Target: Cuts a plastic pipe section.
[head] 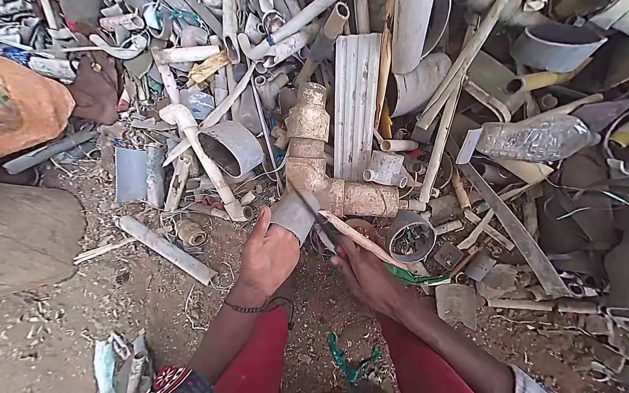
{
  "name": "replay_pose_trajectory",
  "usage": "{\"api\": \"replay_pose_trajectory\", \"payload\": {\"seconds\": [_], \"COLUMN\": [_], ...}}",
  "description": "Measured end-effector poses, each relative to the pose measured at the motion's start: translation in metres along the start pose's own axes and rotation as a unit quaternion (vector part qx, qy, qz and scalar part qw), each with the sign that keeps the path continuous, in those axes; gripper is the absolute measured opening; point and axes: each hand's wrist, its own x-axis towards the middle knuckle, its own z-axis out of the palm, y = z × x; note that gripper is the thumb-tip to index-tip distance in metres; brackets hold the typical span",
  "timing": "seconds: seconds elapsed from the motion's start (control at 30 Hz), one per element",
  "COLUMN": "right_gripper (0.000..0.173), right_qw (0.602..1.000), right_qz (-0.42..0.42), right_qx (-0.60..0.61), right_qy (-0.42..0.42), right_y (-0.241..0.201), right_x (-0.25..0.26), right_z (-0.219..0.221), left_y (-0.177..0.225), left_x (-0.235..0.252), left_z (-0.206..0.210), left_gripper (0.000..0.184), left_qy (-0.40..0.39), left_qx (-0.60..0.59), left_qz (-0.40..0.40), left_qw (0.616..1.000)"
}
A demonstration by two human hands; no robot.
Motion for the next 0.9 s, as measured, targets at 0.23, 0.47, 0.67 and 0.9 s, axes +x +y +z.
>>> {"api": "replay_pose_trajectory", "payload": {"seconds": [0.23,0.47,0.67,0.9], "right_gripper": [0.045,0.046,0.047,0.049], "right_qw": [0.999,0.998,0.998,0.995], "right_qz": [0.007,0.006,0.044,0.021], "right_qx": [0.033,0.066,0.04,0.092], "right_qy": [0.001,-0.016,-0.013,-0.027], "right_y": [0.002,0.004,0.019,0.026], "right_x": [0.0,-0.002,0.001,-0.002], "right_z": [0.004,0.003,-0.005,0.0], "left_y": [0.0,0.0,-0.001,-0.002], "left_x": [0.0,0.0,0.001,0.001], "left_z": [0.004,0.011,0.013,0.012], "left_gripper": [0.069,0.082,0.087,0.09], "left_qy": [0.012,0.064,0.085,0.081], "left_qx": [-0.031,-0.045,-0.05,-0.042], "left_qz": [-0.002,-0.011,-0.009,-0.008], "left_qw": [0.999,0.997,0.995,0.996]}}
